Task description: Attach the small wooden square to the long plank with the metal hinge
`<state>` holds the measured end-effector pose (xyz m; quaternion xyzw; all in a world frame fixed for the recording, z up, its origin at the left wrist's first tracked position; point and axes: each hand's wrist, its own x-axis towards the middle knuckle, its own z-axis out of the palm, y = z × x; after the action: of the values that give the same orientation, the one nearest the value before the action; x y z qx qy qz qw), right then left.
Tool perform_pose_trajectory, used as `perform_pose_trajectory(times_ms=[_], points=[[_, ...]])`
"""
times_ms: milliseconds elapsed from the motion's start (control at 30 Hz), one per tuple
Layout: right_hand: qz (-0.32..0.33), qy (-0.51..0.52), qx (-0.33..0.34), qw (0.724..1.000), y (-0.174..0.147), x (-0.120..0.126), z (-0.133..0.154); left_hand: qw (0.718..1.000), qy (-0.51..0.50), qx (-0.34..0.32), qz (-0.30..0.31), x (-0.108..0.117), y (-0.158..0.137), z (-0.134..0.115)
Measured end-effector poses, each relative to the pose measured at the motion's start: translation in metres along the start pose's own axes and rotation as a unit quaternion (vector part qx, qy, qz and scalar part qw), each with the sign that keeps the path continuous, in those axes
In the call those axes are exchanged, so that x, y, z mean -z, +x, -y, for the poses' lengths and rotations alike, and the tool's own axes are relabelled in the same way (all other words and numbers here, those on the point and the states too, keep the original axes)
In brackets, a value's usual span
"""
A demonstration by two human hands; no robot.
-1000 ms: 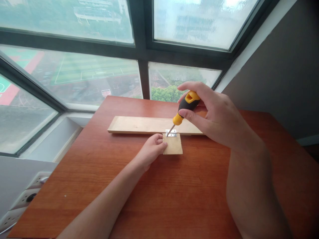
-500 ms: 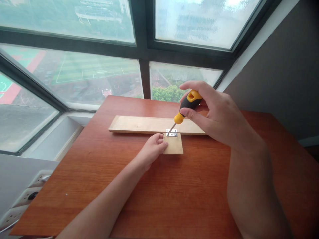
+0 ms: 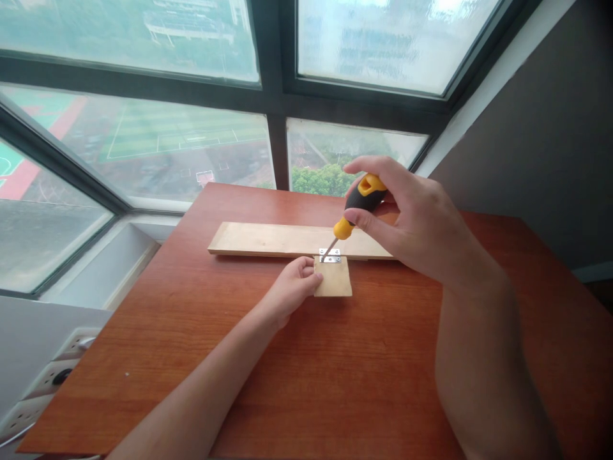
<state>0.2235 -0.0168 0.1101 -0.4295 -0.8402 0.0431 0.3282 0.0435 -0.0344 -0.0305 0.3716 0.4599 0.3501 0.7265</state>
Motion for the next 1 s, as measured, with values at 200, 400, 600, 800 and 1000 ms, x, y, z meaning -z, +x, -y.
perform_pose_trajectory(times_ms=[200, 400, 600, 800, 1000], points=[[-0.031, -0.044, -0.024, 0.998, 0.002, -0.005, 0.002, 1.000, -0.005, -0.002, 0.002, 0.000, 0.000, 0.000], [0.032, 0.050, 0.007, 0.998, -0.001, 0.001, 0.009, 1.000, -0.008, -0.006, 0.003, 0.000, 0.000, 0.000], [-0.035, -0.057, -0.024, 0.998, 0.002, -0.008, 0.005, 1.000, -0.006, -0.010, 0.007, 0.000, -0.001, -0.001], [0.002, 0.031, -0.001, 1.000, 0.001, -0.007, 0.012, 1.000, -0.002, -0.009, 0.011, 0.001, 0.001, 0.002], [-0.029, -0.034, -0.023, 0.999, 0.003, -0.010, 0.009, 1.000, -0.007, -0.009, 0.007, 0.000, 0.000, 0.000]])
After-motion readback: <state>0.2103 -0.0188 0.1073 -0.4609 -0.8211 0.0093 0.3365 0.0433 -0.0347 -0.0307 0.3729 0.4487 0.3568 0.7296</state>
